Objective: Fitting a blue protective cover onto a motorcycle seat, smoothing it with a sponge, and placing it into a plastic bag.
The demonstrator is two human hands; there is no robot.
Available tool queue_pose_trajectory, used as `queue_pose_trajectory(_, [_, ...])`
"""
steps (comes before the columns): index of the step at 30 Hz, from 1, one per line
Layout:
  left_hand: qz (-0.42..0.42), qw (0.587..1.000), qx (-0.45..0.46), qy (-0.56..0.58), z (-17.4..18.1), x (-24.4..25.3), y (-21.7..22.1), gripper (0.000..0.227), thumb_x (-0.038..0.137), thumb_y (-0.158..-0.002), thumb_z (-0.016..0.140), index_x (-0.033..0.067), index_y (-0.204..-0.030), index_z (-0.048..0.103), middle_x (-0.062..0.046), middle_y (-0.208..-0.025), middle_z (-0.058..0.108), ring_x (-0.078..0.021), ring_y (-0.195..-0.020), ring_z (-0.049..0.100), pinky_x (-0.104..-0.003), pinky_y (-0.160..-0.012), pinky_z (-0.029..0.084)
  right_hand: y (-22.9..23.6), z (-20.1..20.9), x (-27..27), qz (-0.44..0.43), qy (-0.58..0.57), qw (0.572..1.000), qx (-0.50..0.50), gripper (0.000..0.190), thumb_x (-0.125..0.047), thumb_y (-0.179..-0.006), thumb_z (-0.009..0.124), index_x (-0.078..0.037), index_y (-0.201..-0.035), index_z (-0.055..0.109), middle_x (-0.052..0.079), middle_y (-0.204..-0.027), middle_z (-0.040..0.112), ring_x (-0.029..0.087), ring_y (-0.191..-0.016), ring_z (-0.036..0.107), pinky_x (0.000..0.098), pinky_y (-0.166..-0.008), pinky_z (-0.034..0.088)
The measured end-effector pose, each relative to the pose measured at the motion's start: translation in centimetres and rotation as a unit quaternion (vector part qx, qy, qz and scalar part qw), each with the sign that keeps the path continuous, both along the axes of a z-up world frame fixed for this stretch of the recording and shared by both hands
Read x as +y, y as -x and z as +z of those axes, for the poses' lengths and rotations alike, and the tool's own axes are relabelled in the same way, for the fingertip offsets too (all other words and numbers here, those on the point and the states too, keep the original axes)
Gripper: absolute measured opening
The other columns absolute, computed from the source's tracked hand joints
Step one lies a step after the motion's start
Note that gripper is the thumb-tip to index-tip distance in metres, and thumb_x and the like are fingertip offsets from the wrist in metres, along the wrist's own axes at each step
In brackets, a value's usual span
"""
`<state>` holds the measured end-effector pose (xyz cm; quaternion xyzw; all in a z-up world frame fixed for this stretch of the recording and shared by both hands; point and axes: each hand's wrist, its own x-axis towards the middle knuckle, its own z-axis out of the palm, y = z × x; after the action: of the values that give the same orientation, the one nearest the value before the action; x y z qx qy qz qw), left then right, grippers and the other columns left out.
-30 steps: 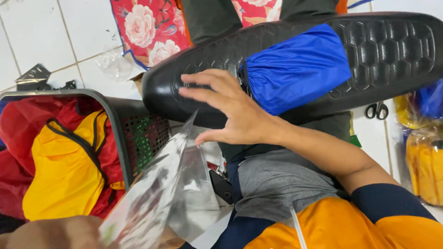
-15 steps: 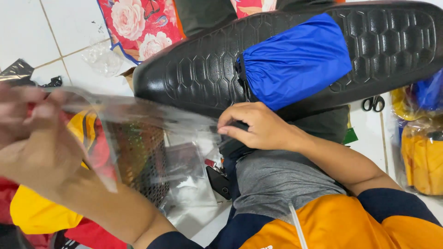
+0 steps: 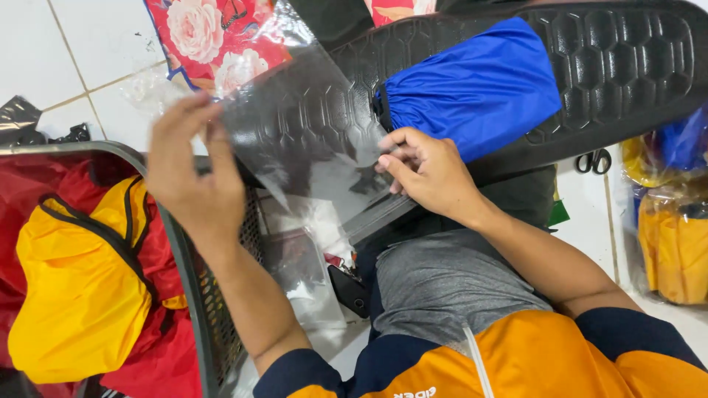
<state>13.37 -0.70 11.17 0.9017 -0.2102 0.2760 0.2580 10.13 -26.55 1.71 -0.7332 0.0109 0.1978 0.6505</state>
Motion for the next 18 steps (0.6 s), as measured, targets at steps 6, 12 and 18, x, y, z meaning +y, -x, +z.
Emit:
queue_pose_trajectory(6, [-0.025, 0.973, 0.219, -0.062, -11.8, -2.1, 2.9, 0.044, 0.024, -0.106, 0.067, 0.0113, -0.147, 0.056, -0.014, -0.163, 0.041, -0.0414, -0.153, 0.040, -0.071, -0.121, 0.029, -0.2, 0.1, -0.2, 0.041, 0.089, 0.995, -0.007, 0.040, -0.017, -0.097, 0.064, -0.006, -0.134, 0.058, 0.004, -0.093, 0.077, 0.015, -0.069, 0.079, 0.0261, -0.066, 0.065])
queue_pose_trajectory(12, [0.002, 0.972, 0.193, -0.132, -14.2, -2.7, 2.1, 0.054, 0.034, -0.104, 0.070, 0.0055, -0.149, 0.058, -0.024, -0.160, 0.042, -0.0429, -0.148, 0.040, -0.066, -0.119, 0.025, -0.1, 0.8, -5.1, 0.082, 0.180, 0.976, -0.090, 0.037, -0.014, -0.093, 0.069, -0.007, -0.129, 0.068, 0.012, -0.095, 0.080, 0.027, -0.075, 0.078, 0.0346, -0.061, 0.060])
queue_pose_trajectory(18, [-0.067, 0.979, 0.176, -0.078, -13.3, -2.3, 5.6, 0.047, 0.027, -0.105, 0.072, 0.0098, -0.146, 0.057, -0.011, -0.158, 0.049, -0.0334, -0.148, 0.049, -0.067, -0.124, 0.028, -6.5, 3.4, -10.6, 0.172, 0.265, 0.927, -0.199, 0.041, -0.015, -0.090, 0.078, -0.005, -0.129, 0.070, 0.009, -0.110, 0.078, 0.019, -0.094, 0.074, 0.0347, -0.091, 0.056])
